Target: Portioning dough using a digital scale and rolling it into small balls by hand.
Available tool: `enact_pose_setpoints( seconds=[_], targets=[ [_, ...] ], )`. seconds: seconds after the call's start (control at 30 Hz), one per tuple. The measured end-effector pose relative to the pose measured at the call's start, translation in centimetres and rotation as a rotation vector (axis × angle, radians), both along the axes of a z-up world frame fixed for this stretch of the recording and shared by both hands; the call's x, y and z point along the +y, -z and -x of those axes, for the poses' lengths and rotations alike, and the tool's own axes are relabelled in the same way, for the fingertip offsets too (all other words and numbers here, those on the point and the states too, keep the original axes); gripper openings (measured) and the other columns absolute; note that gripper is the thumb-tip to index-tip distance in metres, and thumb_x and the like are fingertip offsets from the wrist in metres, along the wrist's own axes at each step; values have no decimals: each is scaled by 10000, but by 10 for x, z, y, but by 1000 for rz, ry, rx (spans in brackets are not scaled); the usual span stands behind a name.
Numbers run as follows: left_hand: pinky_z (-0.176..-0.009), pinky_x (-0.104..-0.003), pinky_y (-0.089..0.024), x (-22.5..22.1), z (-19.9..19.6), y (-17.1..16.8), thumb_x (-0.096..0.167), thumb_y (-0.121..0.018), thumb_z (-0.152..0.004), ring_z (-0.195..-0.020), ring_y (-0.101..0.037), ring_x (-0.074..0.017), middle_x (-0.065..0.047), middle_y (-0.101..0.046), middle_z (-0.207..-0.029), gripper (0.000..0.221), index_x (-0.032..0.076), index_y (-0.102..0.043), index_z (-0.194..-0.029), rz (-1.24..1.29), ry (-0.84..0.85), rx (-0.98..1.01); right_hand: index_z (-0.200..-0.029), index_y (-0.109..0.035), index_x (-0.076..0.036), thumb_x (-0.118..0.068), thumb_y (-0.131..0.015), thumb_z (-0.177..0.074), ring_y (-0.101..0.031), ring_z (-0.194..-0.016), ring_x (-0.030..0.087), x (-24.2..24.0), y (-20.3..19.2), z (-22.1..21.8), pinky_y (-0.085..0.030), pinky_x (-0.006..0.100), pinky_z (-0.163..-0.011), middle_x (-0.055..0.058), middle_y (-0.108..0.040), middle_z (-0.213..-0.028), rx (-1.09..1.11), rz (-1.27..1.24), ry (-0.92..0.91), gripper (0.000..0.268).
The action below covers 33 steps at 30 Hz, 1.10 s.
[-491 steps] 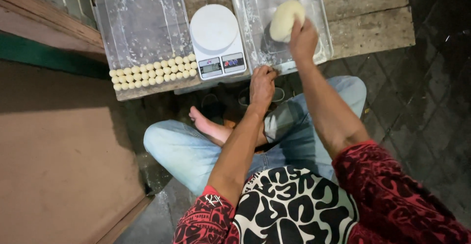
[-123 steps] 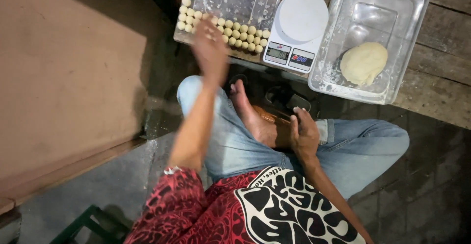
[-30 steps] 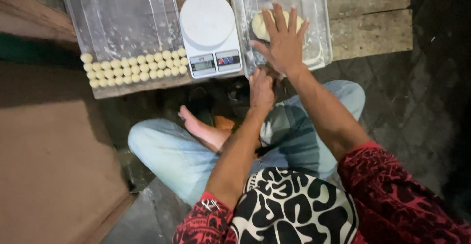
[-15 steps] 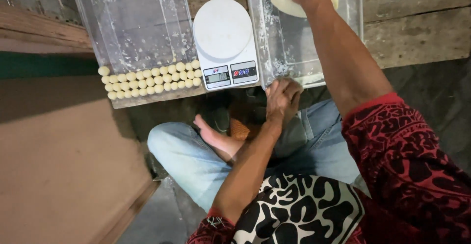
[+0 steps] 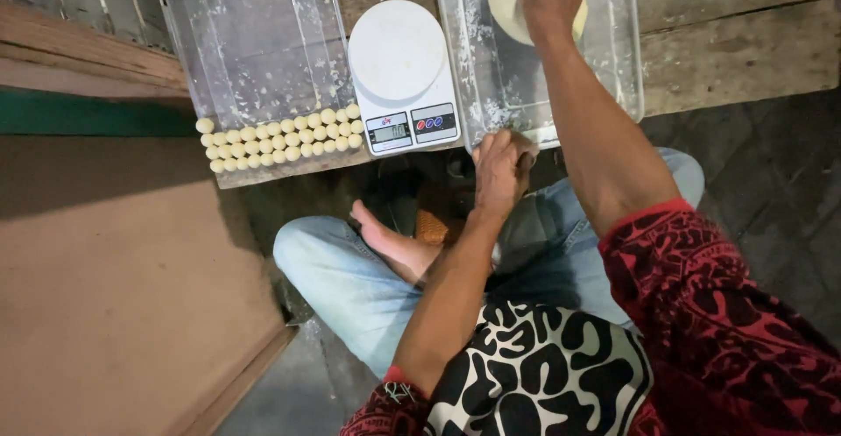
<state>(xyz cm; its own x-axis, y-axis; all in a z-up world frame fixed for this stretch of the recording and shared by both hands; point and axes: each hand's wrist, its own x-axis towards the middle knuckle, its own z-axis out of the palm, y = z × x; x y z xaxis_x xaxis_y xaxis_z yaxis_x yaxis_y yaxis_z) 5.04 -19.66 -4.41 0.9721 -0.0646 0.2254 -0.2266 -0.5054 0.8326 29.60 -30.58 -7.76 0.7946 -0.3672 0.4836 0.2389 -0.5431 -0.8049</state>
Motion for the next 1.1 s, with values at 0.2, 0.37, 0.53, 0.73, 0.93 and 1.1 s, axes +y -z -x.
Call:
enact_pose_setpoints(
  seconds=[0.2,0.37,0.53,0.73,0.93,1.1],
  targets=[
    [-931,-384,-381,-1,2,12,-91,-621,-733,-966,-517,-243,-5,-578,-1024,281,114,-626,-925,-27,-3,41,-1114,-677,-8,221,-494,-736,-624,-1074,312,-11,-51,73,-469,387,-978,111,-619,-1158,-119,158,-71,478],
    [-921,-410,-383,0,1,12,22,-686,-801,-962,-516,-262,-33,-557,-1012,162,96,-621,-930,-2,1,-10,-1380,-563,38,149,-573,-937,-588,-1274,365,-16,-56,138,-502,398,-1059,169,-515,-1426,-76,282,-121,457],
    [-914,-396,-372,1,3,15,2,-627,-787,-975,-500,-266,-39,-545,-1018,183,111,-615,-933,-2,27,12,-1361,-568,79,86,-733,-984,-630,-1221,359,-11,-74,182,-612,368,-964,198,-508,-1423,10,327,-92,412],
    [-915,-387,-374,0,2,26,5,-700,-791,-983,-550,-247,4,-631,-1077,183,139,-709,-916,62,24,26,-889,-721,0,-388,-936,-860,-526,-940,250,-5,-97,176,-488,346,-829,89,-640,-932,74,736,87,444],
    [-880,-430,-406,1,-1,32,-44,-612,-673,-993,-521,-315,-64,-557,-1030,322,98,-608,-961,-67,15,-36,-1592,-300,-99,-227,-934,-836,-537,-1277,389,-1,-77,157,-550,450,-989,192,-321,-1522,316,601,-146,995],
    [-872,-416,-391,-2,-3,22,56,-671,-816,-942,-528,-307,-55,-567,-950,61,78,-625,-850,-78,-10,31,-1299,-485,-140,-127,-919,-783,-690,-927,370,-17,-81,121,-564,496,-808,105,-492,-1232,327,497,-76,674]
  ],
)
